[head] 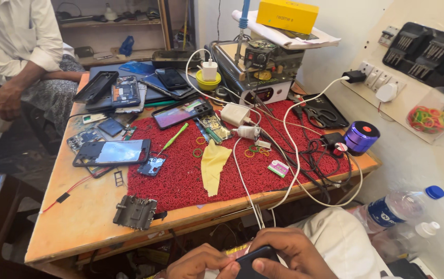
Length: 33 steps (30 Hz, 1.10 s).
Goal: The person repairs a smartphone by manipulating a white power adapter and connecting it to the device's charging port. They then place the back cover onto the phone, press it into place, and inspect the device while it is connected to the charger.
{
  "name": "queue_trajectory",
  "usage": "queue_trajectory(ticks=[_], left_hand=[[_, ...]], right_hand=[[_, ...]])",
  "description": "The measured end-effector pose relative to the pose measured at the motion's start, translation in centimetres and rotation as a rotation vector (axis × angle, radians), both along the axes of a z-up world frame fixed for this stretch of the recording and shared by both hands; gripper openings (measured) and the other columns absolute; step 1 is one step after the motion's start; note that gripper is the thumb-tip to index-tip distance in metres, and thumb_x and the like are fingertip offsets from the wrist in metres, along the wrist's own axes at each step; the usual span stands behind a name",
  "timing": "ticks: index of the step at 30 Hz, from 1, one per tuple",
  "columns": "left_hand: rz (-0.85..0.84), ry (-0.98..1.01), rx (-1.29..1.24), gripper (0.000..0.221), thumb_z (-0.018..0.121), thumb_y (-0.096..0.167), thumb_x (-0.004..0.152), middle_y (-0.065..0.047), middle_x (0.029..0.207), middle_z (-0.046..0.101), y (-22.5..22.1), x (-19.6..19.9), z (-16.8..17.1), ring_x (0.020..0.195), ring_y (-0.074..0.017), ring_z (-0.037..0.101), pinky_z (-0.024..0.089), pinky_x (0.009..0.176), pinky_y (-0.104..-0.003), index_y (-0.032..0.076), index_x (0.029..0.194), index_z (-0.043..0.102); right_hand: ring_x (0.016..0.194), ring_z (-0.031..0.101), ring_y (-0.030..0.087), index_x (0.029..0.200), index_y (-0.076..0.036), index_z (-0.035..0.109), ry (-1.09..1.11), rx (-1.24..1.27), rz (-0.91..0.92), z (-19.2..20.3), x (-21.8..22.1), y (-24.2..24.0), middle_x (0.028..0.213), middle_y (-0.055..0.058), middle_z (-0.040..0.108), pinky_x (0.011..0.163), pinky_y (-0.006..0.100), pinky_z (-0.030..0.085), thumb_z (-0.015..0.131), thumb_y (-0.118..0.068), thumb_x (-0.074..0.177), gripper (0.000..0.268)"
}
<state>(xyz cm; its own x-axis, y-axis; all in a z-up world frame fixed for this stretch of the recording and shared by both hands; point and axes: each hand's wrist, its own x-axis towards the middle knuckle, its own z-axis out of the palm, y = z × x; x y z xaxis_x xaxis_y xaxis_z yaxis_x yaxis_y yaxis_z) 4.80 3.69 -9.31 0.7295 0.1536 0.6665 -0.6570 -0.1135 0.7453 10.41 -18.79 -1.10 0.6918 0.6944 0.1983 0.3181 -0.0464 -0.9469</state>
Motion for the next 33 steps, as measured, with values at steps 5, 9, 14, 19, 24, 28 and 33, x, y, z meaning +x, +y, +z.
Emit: queue_trajectory(ticks=[5, 9, 14, 19, 24, 28, 33], left_hand=[[-0.022, 0.02, 0.043, 0.015, 0.092, 0.006, 0.077, -0.006, 0.069, 0.078, 0.0, -0.1, 0.6, 0.063, -0.0117, 0.076, 0.061, 0.06, -0.025, 0.007, 0.073, 0.078], [-0.074, 0.15, 0.044, 0.017, 0.094, 0.008, 0.075, -0.005, 0.066, 0.078, 0.2, -0.8, 1.1, 0.061, -0.0107, 0.075, 0.06, 0.063, -0.024, 0.008, 0.069, 0.078], [-0.143, 0.386, 0.094, 0.023, 0.098, 0.016, 0.072, -0.004, 0.062, 0.076, 0.4, -1.2, 2.1, 0.061, -0.0091, 0.075, 0.057, 0.061, -0.023, 0.009, 0.062, 0.079], [-0.213, 0.458, 0.112, 0.033, 0.097, 0.022, 0.075, -0.002, 0.058, 0.071, 0.0, -1.3, 1.8, 0.055, -0.0067, 0.069, 0.052, 0.056, -0.022, 0.008, 0.058, 0.072], [-0.069, 0.61, 0.086, 0.047, 0.095, 0.028, 0.077, -0.006, 0.051, 0.064, -1.8, -1.5, 2.2, 0.05, -0.0061, 0.056, 0.045, 0.049, -0.025, 0.002, 0.052, 0.064], [-0.14, 0.615, -0.261, 0.027, 0.068, 0.025, 0.098, -0.002, 0.077, 0.076, -1.2, -2.3, 4.2, 0.072, -0.0028, 0.064, 0.052, 0.066, -0.022, 0.002, 0.088, 0.079], [-0.268, 0.448, -0.201, 0.026, 0.074, 0.013, 0.095, -0.008, 0.101, 0.075, -0.9, -3.1, 7.1, 0.092, -0.0096, 0.07, 0.056, 0.085, -0.025, -0.003, 0.116, 0.075]], right_hand=[[0.083, 0.074, 0.018, 0.094, 0.0, 0.075, -0.086, -0.123, 0.017, 1.7, -0.1, -0.2, 0.085, 0.009, 0.076, 0.075, 0.033, 0.053, 0.076, -0.02, 0.089, 0.021], [0.085, 0.076, 0.019, 0.095, 0.0, 0.075, -0.092, -0.154, 0.08, 2.8, -0.2, -0.1, 0.087, 0.009, 0.076, 0.076, 0.033, 0.054, 0.074, -0.023, 0.091, 0.023], [0.088, 0.074, 0.021, 0.097, 0.0, 0.074, -0.144, -0.15, 0.19, 3.3, -0.2, -0.1, 0.089, 0.01, 0.076, 0.079, 0.036, 0.054, 0.073, -0.025, 0.096, 0.026], [0.079, 0.072, 0.019, 0.092, -0.001, 0.074, -0.107, -0.267, 0.208, 2.4, -0.1, -0.6, 0.08, 0.008, 0.074, 0.073, 0.036, 0.052, 0.074, -0.029, 0.094, 0.029], [0.091, 0.066, 0.024, 0.101, 0.006, 0.066, -0.39, -0.018, 0.134, -0.6, -1.2, -0.2, 0.093, 0.013, 0.07, 0.08, 0.039, 0.05, 0.076, -0.015, 0.091, 0.025], [0.083, 0.07, 0.015, 0.1, 0.005, 0.079, 0.243, -0.05, 0.009, -1.1, 0.4, -1.7, 0.088, 0.006, 0.076, 0.072, 0.032, 0.056, 0.078, -0.004, 0.084, 0.018], [0.076, 0.066, 0.013, 0.107, 0.007, 0.072, 0.315, -0.002, -0.23, -1.0, 0.4, -2.9, 0.085, 0.009, 0.074, 0.065, 0.03, 0.052, 0.075, -0.003, 0.088, 0.022]])
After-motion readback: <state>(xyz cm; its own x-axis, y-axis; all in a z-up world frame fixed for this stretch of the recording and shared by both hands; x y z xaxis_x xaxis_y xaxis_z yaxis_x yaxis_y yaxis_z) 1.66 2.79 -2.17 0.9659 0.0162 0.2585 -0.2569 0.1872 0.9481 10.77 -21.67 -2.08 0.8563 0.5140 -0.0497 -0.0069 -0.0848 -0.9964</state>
